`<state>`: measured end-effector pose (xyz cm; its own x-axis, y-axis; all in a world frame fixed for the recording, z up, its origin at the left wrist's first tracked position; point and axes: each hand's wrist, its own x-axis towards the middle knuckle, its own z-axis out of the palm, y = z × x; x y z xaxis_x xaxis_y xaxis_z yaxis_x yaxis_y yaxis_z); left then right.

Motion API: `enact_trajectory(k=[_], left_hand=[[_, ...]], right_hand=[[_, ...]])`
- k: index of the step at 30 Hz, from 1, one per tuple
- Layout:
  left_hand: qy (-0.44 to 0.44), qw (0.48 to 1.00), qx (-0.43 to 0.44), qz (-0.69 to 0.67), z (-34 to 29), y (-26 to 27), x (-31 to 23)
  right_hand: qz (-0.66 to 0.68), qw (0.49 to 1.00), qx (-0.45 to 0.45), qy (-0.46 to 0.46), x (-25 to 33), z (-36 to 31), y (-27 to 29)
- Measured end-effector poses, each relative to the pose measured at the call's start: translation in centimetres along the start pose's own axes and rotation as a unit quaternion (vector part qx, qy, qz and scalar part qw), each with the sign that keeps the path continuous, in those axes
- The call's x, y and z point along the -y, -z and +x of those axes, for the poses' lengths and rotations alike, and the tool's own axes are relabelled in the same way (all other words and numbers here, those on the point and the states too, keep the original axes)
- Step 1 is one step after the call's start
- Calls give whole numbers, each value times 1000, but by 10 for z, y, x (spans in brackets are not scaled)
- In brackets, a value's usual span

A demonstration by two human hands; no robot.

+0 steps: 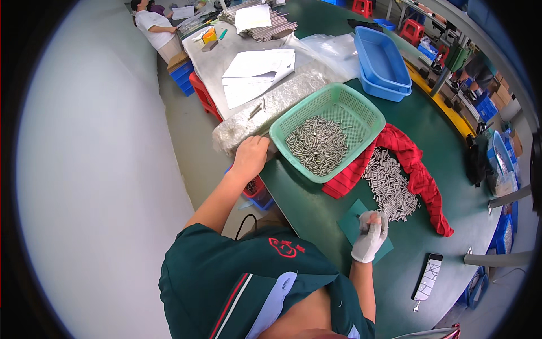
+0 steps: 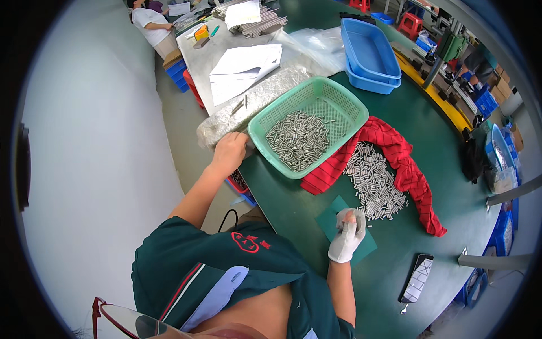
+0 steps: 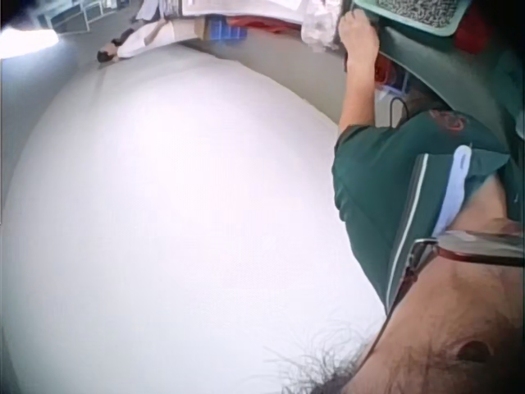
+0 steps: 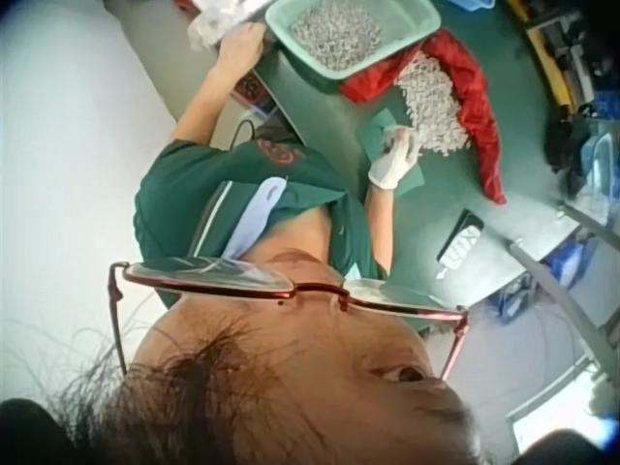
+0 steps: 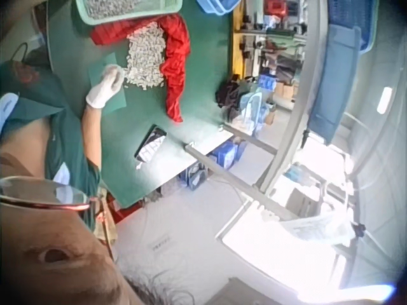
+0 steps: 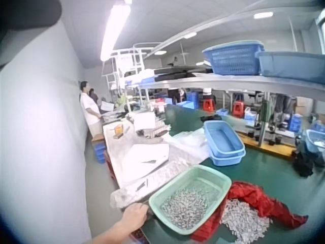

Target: The person inspects and counts small metal cylindrical parts by hand at a workstation.

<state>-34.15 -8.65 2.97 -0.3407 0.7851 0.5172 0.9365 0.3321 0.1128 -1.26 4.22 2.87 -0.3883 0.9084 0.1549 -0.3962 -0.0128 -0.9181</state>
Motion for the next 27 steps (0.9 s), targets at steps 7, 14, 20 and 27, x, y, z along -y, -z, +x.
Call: enact_trajectory(k=[7,14,20,27], left_hand=[[-3,999,-23,-33,-7,1,2],[-12,1000,-2,-16,-9,4,5],[25,999,-35,-21,-5,-2,0],[200,968,-14,-151,-8,2,-1]], right_hand=[[8,1000,0,0,0,0,1],[5,1000,-7,-8,0,-1,0],[-19,999,-19,-27,2,2,3],[-22,998,-31,-50,5,4,3]])
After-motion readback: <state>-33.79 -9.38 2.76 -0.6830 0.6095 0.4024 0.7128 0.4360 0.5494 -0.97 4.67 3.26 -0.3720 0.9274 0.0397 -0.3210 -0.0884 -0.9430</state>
